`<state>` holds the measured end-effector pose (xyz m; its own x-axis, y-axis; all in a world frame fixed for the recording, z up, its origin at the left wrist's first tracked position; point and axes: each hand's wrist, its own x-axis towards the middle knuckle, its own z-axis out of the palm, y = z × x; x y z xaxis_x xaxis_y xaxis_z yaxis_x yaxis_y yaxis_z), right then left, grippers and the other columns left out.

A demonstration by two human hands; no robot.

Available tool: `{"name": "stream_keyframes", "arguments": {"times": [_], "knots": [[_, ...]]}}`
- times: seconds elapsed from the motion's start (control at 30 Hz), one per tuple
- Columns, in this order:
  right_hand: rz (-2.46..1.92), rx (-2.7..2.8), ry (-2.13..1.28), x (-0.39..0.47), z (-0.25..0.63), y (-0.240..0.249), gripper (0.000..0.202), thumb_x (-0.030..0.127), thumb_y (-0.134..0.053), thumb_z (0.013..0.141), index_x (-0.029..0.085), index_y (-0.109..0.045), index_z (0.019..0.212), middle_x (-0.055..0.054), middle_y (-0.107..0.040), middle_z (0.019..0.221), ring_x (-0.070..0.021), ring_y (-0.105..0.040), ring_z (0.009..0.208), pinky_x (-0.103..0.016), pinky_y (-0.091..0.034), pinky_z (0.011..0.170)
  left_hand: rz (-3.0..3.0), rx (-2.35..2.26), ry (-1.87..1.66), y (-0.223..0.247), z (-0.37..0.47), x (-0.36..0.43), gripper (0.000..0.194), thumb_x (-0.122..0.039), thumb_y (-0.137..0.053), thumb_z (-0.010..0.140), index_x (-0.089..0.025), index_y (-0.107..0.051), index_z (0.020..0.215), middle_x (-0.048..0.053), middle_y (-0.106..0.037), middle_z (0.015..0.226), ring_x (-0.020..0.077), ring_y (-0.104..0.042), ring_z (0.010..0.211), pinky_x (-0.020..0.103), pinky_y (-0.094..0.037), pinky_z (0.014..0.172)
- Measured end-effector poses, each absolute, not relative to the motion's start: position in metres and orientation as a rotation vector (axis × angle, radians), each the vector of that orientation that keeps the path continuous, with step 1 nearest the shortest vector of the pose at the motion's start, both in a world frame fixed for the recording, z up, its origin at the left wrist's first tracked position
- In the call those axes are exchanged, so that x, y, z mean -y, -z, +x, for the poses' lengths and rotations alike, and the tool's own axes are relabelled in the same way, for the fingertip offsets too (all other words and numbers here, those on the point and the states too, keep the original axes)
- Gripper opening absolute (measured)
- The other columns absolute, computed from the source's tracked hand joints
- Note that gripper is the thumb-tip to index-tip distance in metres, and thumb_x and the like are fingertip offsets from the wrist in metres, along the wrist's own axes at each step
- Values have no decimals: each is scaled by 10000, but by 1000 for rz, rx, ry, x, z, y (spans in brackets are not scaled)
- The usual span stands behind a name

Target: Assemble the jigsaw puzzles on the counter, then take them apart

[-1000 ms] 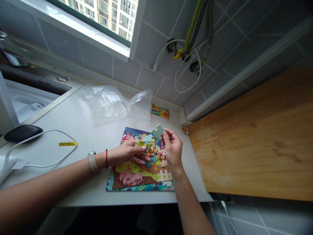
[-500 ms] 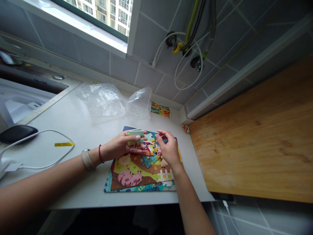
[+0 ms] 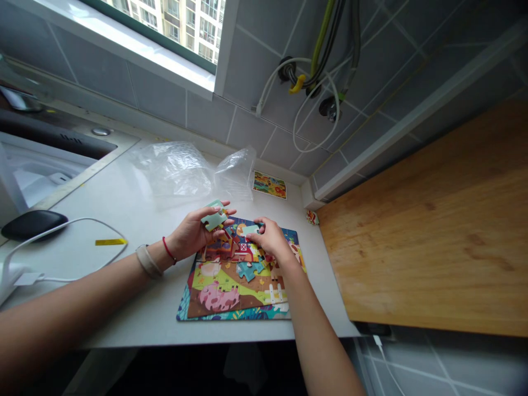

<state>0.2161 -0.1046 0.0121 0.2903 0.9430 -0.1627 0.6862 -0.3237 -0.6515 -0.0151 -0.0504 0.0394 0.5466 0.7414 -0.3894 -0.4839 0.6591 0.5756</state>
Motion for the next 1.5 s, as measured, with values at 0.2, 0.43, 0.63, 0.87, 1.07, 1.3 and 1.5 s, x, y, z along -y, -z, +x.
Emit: {"name": "stream_keyframes", "arguments": {"times": [0.2,0.43,0.63,0.87,1.07,1.3,1.5], "knots": [[-2031,1665,-591,99,235,-12,295,301,-897,674,233,-779,935,-35,-667,980,-177,-628,809,-323,-521,803,398,-655,-868,-38,-18,47,355,-287,-661,880,-123,-662,1195,136,-738,1051,149,-707,663,199,-576,468],[-2009,1695,-672,85,251,-21,245,335,-909,617,218,-717,714,-22,-698,817,-181,-609,735,-290,-468,697,445,-636,-904,-36,-21,46,383,-374,-669,868,-126,-672,1160,123,-732,1023,156,-692,666,232,-588,496],[-1908,1483,-743,77,260,-16,284,350,-876,581,208,-782,808,-3,-705,722,-170,-587,689,-289,-459,671,471,-613,-901,-35,-21,47,369,-368,-653,886,-126,-666,1163,125,-728,1032,156,-691,671,230,-589,497],[-1732,1354,-755,76,246,-38,384,560,-774,732,185,-784,812,-33,-724,763,-153,-585,661,-281,-475,635,561,-618,-806,-35,-18,49,417,-390,-685,921,-134,-647,1248,169,-700,1215,169,-728,778,212,-618,521],[-1334,1443,-1069,75,182,-71,369,534,-864,715,191,-811,837,-42,-756,807,-157,-629,697,-277,-509,649,761,-425,-639,-25,-19,52,696,-327,-892,763,-203,-586,1376,144,-702,1260,245,-750,947,237,-649,574],[-1585,1593,-661,73,147,-62,408,487,-488,1031,211,-778,1103,-96,-730,1099,-226,-683,1008,-356,-530,887,666,-609,-885,-25,-21,35,497,-206,-806,826,-192,-623,1288,119,-736,1212,194,-766,875,216,-634,607],[-2192,1985,-643,110,130,-60,721,603,-842,715,209,-672,1295,-162,-649,1249,-375,-607,1195,-456,-489,973,547,-692,-993,-30,-24,28,484,-143,-741,791,-153,-612,1257,138,-738,1206,246,-771,947,293,-649,671]]}}
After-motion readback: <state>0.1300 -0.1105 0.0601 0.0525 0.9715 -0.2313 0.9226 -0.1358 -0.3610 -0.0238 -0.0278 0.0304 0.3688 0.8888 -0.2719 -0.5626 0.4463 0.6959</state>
